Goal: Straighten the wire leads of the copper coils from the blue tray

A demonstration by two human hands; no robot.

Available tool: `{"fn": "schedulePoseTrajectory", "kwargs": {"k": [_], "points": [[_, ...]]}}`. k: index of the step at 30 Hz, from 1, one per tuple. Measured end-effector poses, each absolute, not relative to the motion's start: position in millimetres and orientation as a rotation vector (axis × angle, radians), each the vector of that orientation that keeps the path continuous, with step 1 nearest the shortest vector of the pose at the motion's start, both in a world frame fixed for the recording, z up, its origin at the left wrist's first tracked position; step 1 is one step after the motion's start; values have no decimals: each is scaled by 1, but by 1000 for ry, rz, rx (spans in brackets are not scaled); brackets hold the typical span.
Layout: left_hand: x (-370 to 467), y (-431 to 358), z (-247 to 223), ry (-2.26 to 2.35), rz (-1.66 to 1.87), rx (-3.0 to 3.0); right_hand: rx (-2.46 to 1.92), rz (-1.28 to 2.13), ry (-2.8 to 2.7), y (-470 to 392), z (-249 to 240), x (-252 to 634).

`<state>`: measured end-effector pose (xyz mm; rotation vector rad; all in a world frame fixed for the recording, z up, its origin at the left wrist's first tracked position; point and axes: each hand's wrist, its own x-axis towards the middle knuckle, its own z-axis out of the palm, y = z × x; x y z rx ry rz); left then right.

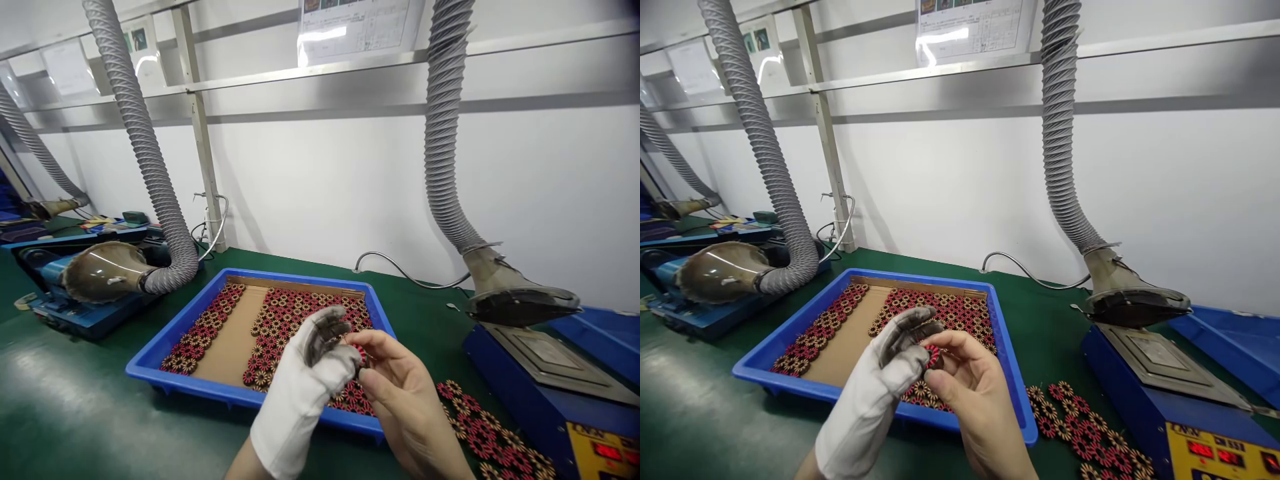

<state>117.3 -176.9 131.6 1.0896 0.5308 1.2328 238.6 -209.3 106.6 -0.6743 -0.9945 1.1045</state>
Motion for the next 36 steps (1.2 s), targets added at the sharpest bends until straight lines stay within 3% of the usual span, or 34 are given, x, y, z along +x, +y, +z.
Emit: {"fn": "schedulePoseTrajectory", "kwargs": {"k": [4,10,17,27,33,36], "points": [[110,-166,128,461,1232,1182,-662,1215,-954,-211,103,239],[103,-159,123,418,1557,1007,-573,1354,-881,-209,108,234],[90,-167,130,482,1391,1963,-514,1388,-698,-209,108,232],[104,-161,126,453,1382,1000,-671,1226,-876,-216,116,227],[93,-158,132,448,1094,1318,-644,1292,-880,-212,112,225],[99,-159,131,516,1217,1195,-684,1276,-877,-211,109,222]]}}
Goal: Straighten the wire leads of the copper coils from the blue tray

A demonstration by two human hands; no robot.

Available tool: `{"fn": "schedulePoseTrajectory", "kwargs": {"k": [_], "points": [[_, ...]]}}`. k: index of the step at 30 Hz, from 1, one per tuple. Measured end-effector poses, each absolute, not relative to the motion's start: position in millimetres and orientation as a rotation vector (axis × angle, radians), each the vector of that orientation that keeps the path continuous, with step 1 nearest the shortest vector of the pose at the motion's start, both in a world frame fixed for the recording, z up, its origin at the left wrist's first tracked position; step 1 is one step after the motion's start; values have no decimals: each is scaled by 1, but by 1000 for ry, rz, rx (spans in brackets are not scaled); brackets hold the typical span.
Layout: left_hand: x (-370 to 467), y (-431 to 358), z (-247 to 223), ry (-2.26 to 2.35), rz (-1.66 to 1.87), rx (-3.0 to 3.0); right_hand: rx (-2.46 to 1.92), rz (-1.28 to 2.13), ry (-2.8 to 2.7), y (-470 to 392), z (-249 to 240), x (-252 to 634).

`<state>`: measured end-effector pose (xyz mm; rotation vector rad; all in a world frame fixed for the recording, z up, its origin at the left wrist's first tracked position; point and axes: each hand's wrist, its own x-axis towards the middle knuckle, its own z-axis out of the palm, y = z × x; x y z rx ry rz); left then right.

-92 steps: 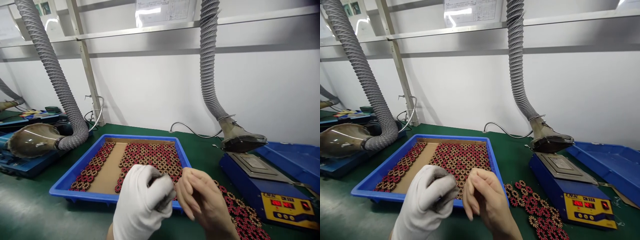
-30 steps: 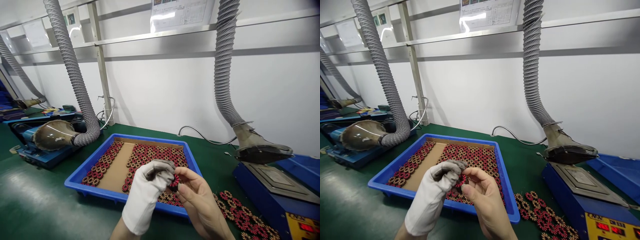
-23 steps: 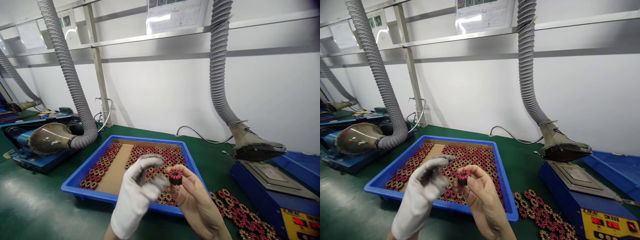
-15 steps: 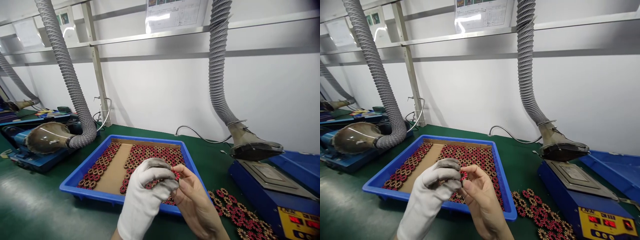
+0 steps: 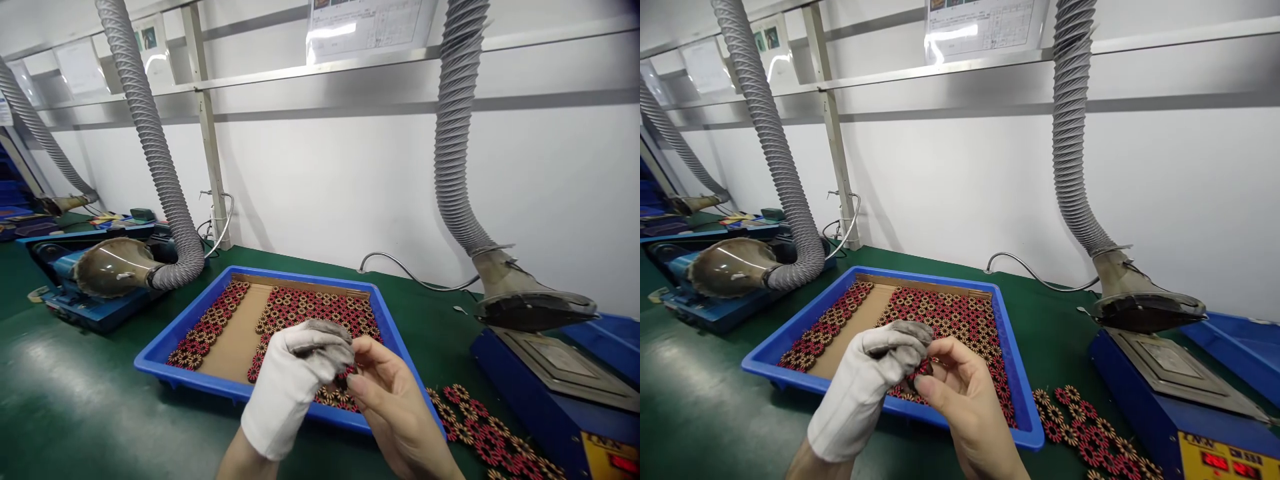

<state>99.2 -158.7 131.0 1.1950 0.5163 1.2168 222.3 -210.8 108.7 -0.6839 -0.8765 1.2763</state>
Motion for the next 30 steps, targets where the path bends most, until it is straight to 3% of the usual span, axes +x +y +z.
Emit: {"fn": "schedulePoseTrajectory", "kwargs": {"k": [6,15,23,30], "points": [[94,-152,128,417,1560,1003,-626,1350,-792,-213,116,222],[93,-167,135,531,1270,1593,-445,1540,-420,-209,116,225],[97,-159,131,379,1239,1209,-381,1560,-538,-207,110,224],[94,-161,133,367,1454,868,-461,1520,-793,-207,110,230]]}}
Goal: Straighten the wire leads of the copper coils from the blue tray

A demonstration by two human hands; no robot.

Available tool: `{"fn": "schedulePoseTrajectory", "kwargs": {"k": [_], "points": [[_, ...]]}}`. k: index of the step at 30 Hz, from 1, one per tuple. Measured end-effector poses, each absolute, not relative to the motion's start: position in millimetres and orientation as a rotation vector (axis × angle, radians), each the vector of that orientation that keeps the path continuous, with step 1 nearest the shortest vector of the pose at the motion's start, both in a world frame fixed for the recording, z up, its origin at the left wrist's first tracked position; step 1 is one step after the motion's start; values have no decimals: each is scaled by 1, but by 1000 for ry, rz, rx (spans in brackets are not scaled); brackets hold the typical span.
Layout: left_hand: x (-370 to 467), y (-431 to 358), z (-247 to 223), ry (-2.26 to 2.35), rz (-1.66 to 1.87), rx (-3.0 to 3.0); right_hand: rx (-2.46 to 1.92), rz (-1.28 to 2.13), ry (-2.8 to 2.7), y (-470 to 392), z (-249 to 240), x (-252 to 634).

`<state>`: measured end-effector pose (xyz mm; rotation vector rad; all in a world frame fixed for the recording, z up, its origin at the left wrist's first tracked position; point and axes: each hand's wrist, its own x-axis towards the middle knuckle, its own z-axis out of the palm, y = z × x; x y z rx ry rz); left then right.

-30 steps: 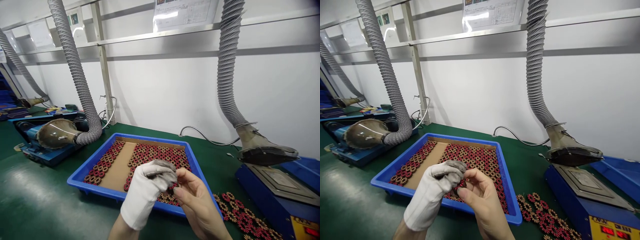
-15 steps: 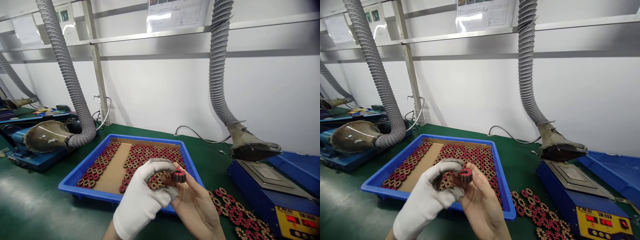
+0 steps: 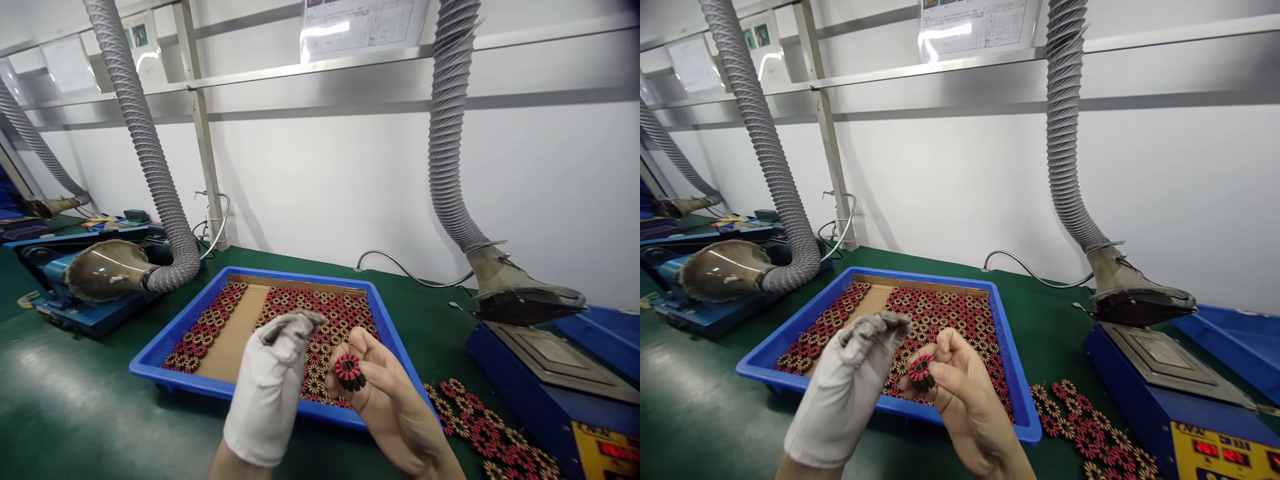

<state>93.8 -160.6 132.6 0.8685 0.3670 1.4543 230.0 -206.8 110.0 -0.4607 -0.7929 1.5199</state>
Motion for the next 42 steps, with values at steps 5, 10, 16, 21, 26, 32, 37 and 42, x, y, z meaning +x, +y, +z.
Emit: {"fn": "schedulePoseTrajectory", "kwargs": {"k": [5,10,16,21,26,32,37,42], "points": [[88,-159,137,539,1128,1346,-488,1502,-800,-205,112,229],[99,-161,129,458,1228,1208,-491,1502,-820,-203,112,225],[84,-158,129,445,1527,1133,-617,1375,-977,-204,110,233],[72,-162,138,714,1294,1596,-970,935,-1268,-215,113,237],[81,-168,138,683,865,2038,-1076,765,-1432,-220,119,239],[79,-168,133,625,1138,1729,-853,1065,-1126,-213,118,241],[75,-162,133,563,1281,1344,-661,1242,-920,-211,117,243],[89,-163,138,640,1093,1444,-638,1274,-923,-209,115,241]]}}
